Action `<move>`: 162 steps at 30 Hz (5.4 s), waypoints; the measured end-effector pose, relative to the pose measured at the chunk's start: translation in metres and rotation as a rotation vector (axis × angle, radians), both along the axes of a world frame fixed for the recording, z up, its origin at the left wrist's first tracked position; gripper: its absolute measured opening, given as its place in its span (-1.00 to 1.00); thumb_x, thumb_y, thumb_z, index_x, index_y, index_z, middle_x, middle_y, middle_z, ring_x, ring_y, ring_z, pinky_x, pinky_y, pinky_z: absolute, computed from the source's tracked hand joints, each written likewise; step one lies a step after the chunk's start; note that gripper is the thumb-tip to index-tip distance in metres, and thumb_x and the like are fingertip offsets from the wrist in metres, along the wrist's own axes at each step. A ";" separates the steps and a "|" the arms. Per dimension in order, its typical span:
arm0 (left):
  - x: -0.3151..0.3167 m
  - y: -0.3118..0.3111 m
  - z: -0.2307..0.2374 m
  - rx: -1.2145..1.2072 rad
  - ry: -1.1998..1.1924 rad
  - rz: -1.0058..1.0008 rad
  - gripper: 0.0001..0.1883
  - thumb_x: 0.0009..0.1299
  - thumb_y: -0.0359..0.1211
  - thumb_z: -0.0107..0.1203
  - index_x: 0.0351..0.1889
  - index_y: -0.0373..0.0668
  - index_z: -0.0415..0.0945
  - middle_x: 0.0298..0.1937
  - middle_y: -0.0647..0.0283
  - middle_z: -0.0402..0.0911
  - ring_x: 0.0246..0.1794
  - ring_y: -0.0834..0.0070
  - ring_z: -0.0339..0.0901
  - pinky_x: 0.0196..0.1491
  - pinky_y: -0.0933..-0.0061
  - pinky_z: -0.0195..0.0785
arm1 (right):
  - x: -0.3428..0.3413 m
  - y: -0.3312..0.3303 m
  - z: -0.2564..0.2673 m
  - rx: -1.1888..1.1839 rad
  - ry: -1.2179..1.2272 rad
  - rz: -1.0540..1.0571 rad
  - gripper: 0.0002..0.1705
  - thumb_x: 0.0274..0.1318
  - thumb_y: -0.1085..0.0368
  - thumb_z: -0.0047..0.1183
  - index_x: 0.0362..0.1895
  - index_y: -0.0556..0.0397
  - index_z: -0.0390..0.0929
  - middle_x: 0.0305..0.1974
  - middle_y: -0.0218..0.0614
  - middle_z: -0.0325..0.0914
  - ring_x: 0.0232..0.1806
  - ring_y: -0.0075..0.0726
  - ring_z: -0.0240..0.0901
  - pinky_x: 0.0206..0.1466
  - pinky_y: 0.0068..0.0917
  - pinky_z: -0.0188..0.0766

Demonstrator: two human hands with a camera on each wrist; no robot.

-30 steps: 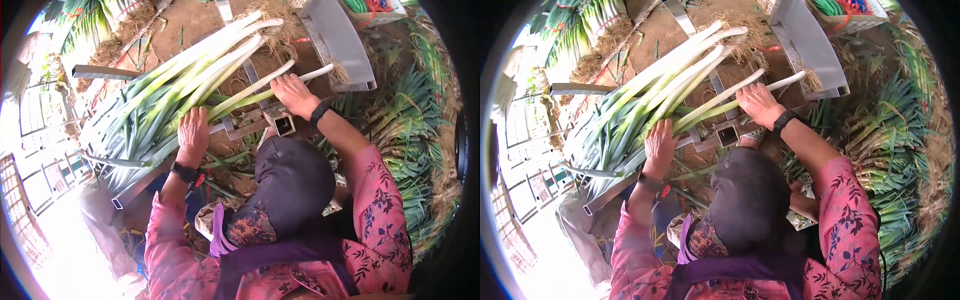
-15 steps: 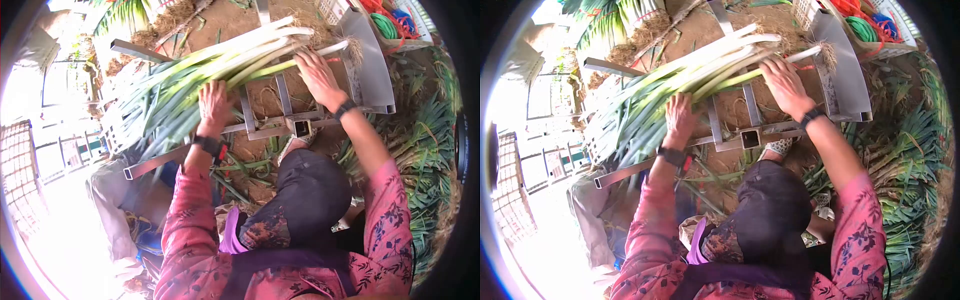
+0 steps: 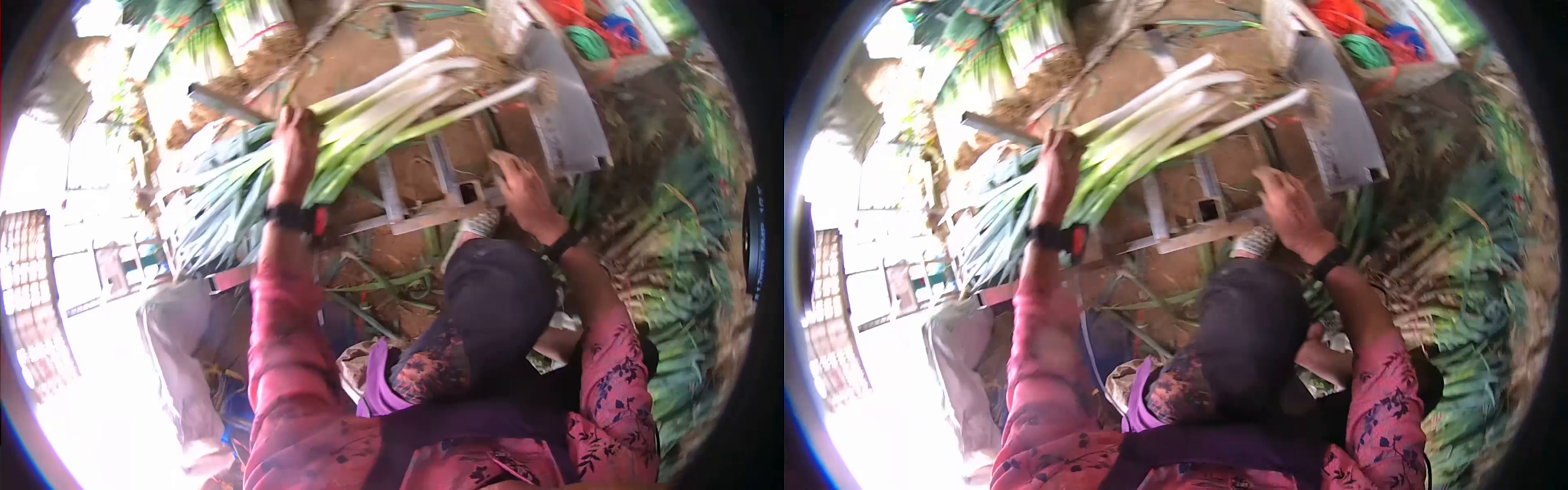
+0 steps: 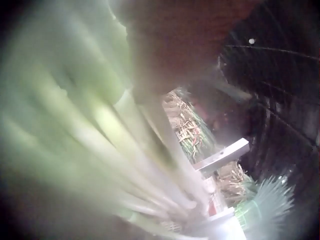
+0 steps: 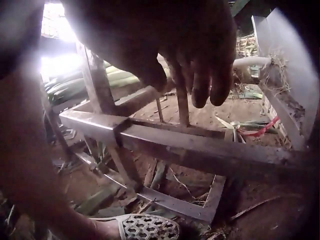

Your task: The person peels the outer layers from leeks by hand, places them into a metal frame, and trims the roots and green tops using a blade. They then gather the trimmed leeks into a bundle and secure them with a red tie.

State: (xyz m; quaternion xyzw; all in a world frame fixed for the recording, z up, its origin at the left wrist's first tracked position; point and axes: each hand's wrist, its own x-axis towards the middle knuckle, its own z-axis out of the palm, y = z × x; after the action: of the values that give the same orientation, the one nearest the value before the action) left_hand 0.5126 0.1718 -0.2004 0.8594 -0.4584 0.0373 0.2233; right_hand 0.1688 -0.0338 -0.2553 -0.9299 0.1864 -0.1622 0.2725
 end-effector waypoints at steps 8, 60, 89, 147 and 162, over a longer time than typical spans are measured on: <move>-0.155 -0.036 0.011 0.041 -0.026 -0.543 -0.80 0.23 -0.48 0.05 -0.18 -0.19 0.55 -0.19 0.11 0.54 -0.07 0.08 0.49 0.00 0.15 0.40 | 0.004 0.018 0.064 -0.460 -0.086 0.054 -0.58 0.18 0.32 -0.14 0.13 0.13 0.42 0.10 -0.16 0.44 0.25 -0.12 0.29 0.43 -0.12 0.03; -0.059 -0.006 -0.051 0.481 0.639 -0.271 -0.51 0.07 -0.33 0.30 0.00 -0.27 0.56 -0.19 0.04 0.67 -0.09 0.27 0.62 -0.05 0.30 0.44 | 0.013 -0.066 -0.032 -0.445 0.335 0.190 -0.80 0.03 0.37 -0.05 -0.22 -0.08 0.54 -0.24 -0.35 0.48 -0.03 -0.22 0.42 0.13 -0.28 0.27; -0.054 0.005 -0.028 0.058 -0.202 0.039 -0.57 0.37 -0.28 0.08 0.20 -0.13 0.42 0.23 0.17 0.44 0.30 0.21 0.29 0.36 0.00 -0.01 | -0.026 -0.015 -0.060 -0.154 0.033 -0.021 -0.63 0.15 0.37 -0.18 0.02 0.15 0.51 0.00 -0.10 0.50 0.19 0.00 0.32 0.44 -0.08 0.06; -0.031 0.052 -0.022 0.388 0.021 0.324 -0.78 0.34 -0.29 0.02 -0.21 -0.15 0.63 -0.10 0.03 0.62 -0.02 0.06 0.53 -0.04 0.11 0.38 | -0.015 -0.027 -0.060 -0.145 0.088 -0.035 -0.58 0.12 0.40 -0.08 0.12 0.06 0.45 0.08 -0.20 0.43 0.22 -0.05 0.26 0.45 -0.10 0.00; 0.015 0.000 -0.022 0.035 -0.286 -0.036 -0.70 0.14 -0.38 0.27 -0.14 -0.07 0.52 -0.20 0.21 0.46 -0.09 0.22 0.43 0.04 0.18 0.26 | -0.013 -0.025 -0.062 -0.161 0.161 -0.057 -0.59 0.17 0.32 -0.13 0.12 0.06 0.45 0.09 -0.20 0.43 0.25 -0.08 0.25 0.49 -0.07 -0.06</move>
State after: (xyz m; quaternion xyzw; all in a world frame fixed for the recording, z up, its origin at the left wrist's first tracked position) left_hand 0.5275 0.1718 -0.2223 0.8407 -0.5015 0.1476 0.1414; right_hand 0.1554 -0.0590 -0.3169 -0.9531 0.2205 -0.1089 0.1765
